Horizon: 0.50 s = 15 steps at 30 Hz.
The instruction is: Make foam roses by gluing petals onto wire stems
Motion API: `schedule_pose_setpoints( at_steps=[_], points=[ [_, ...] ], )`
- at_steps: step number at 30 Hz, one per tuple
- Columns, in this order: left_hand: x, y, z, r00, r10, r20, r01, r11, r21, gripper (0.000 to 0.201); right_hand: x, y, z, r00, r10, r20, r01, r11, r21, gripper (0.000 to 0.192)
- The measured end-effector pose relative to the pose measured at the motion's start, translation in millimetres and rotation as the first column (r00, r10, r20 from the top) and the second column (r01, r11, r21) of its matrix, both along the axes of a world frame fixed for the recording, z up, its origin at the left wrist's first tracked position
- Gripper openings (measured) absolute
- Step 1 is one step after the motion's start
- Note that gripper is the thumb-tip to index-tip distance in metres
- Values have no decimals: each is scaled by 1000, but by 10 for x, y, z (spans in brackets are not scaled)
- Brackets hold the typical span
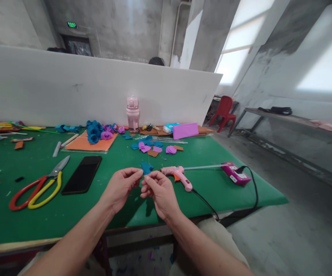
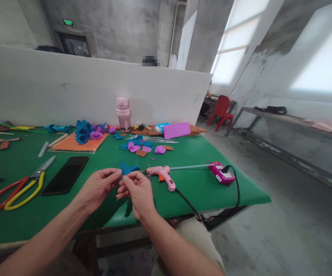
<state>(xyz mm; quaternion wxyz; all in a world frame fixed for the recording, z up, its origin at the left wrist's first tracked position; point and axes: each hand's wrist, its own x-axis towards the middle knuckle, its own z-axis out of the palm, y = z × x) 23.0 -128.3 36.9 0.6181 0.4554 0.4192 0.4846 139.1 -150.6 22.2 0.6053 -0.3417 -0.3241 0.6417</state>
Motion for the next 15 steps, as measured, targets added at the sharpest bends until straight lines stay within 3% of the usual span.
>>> schedule_pose_setpoints(
  at_steps=[6,15],
  points=[
    [9,7,-26,1000,4,-23,-4,1000,-19,23,15,8,-30,997,56,-60,-58,998,-28,26],
    [59,-50,72,999,27,44,-26,999,-38,24,12,7,-46,962,195,-192,-205,978,-31,26]
  ],
)
